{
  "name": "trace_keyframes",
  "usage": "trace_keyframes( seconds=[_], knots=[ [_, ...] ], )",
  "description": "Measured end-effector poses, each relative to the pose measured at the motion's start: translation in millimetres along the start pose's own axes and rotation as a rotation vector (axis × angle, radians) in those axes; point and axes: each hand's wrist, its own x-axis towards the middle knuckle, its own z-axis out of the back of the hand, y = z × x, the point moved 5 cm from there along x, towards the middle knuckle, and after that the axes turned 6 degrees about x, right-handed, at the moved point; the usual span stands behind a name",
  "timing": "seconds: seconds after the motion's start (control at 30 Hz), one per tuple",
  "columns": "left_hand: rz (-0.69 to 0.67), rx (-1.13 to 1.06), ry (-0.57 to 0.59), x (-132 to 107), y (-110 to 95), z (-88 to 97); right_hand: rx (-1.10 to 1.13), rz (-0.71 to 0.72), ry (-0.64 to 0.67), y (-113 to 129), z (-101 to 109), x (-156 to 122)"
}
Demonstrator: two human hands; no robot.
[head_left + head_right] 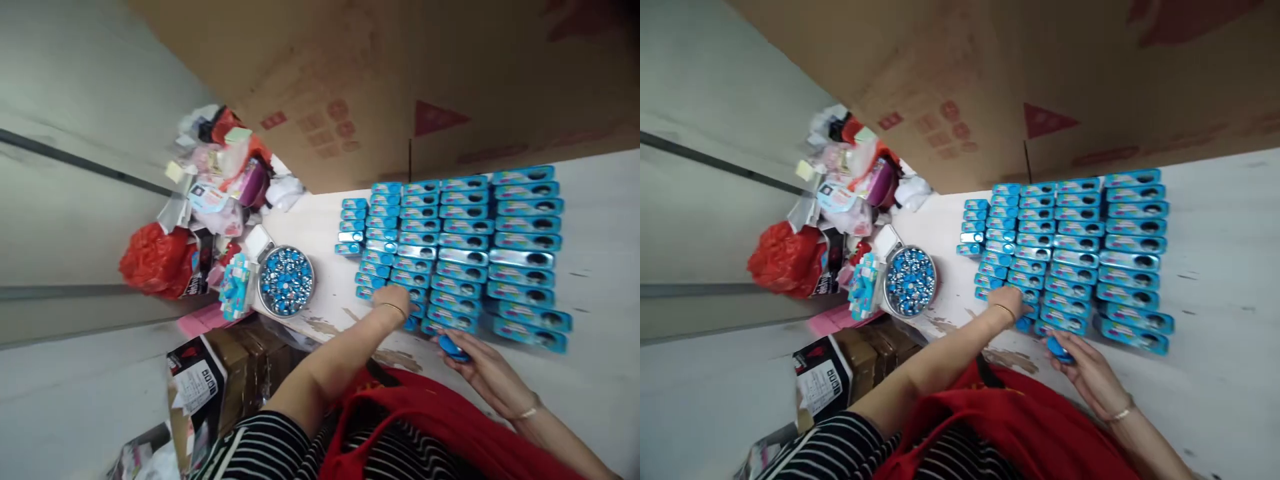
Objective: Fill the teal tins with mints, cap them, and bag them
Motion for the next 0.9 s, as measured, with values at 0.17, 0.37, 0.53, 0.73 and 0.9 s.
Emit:
trace_keyframes(
  seconds=[0.17, 0.37, 0.53, 0.73, 0.9],
  knots=[
    [-0.073, -0.007, -0.057, -18, 3, -7.1, 0.027, 0.021, -0.043, 3, -15, 3],
    [-0.451, -0.405, -0.181, -49, -5, -19.7, 0.120, 0.152, -0.037, 5, -33, 11],
    [-0.489, -0.433, -0.222, -59, 2, -6.3, 0.168, 0.156, 0.023, 4, -53, 12],
    [-0.333, -0.345, -0.303, -15, 6, 20.3, 0.182, 0.208, 0.155, 33, -52, 24],
    [-0.135, -0.111, -0.264, 21, -1, 29.9, 0.174, 0.220, 0.216, 43, -36, 23]
  ],
)
